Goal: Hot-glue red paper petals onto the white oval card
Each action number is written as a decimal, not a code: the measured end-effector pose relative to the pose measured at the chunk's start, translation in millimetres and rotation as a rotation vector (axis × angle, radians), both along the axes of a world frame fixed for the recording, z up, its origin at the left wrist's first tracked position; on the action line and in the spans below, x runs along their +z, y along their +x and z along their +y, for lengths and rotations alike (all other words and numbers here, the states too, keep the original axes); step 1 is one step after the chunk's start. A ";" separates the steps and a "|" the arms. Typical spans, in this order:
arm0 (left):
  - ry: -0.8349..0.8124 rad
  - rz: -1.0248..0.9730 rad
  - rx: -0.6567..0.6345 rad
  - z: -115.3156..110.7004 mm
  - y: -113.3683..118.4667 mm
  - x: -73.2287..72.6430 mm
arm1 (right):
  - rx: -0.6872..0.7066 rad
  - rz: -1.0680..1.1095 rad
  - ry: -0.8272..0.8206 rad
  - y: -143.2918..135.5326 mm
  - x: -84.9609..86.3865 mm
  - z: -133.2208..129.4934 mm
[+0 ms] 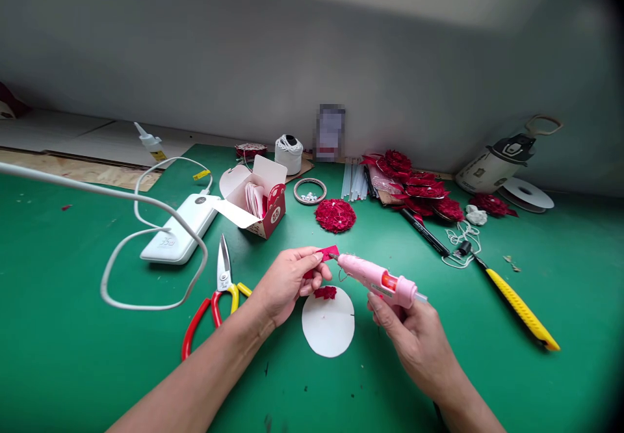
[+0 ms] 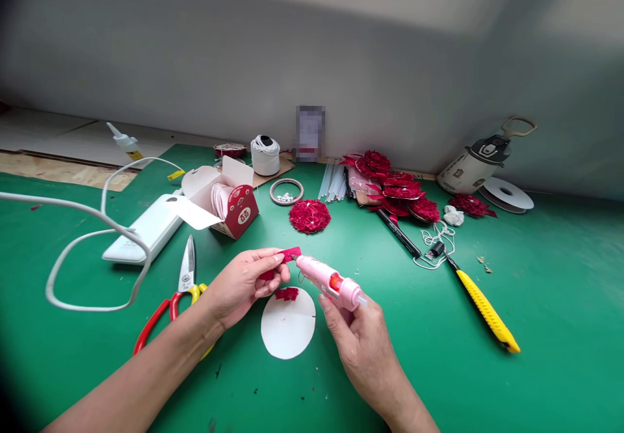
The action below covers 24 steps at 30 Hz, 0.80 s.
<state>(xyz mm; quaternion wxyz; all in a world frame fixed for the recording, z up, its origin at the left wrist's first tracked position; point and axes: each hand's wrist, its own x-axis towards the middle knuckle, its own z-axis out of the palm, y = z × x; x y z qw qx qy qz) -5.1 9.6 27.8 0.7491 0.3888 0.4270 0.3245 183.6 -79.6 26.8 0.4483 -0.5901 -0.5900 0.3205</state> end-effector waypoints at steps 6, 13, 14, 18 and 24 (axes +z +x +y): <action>-0.006 0.004 0.020 -0.5 0.4 0.7 | -0.008 0.008 -0.066 0.7 -0.9 -1.5; -0.006 -0.057 0.042 -0.7 -3.8 4.4 | -0.051 -0.019 -0.059 5.1 -3.2 0.4; -0.005 -0.080 0.031 -0.4 -5.3 5.1 | -0.069 -0.022 -0.058 7.6 -4.6 2.0; -0.018 -0.177 -0.017 2.1 -11.1 8.3 | -0.208 -0.027 -0.101 26.0 -12.7 11.8; -0.051 -0.157 -0.049 4.7 -9.8 7.4 | -0.295 -0.097 -0.193 61.6 -23.5 22.9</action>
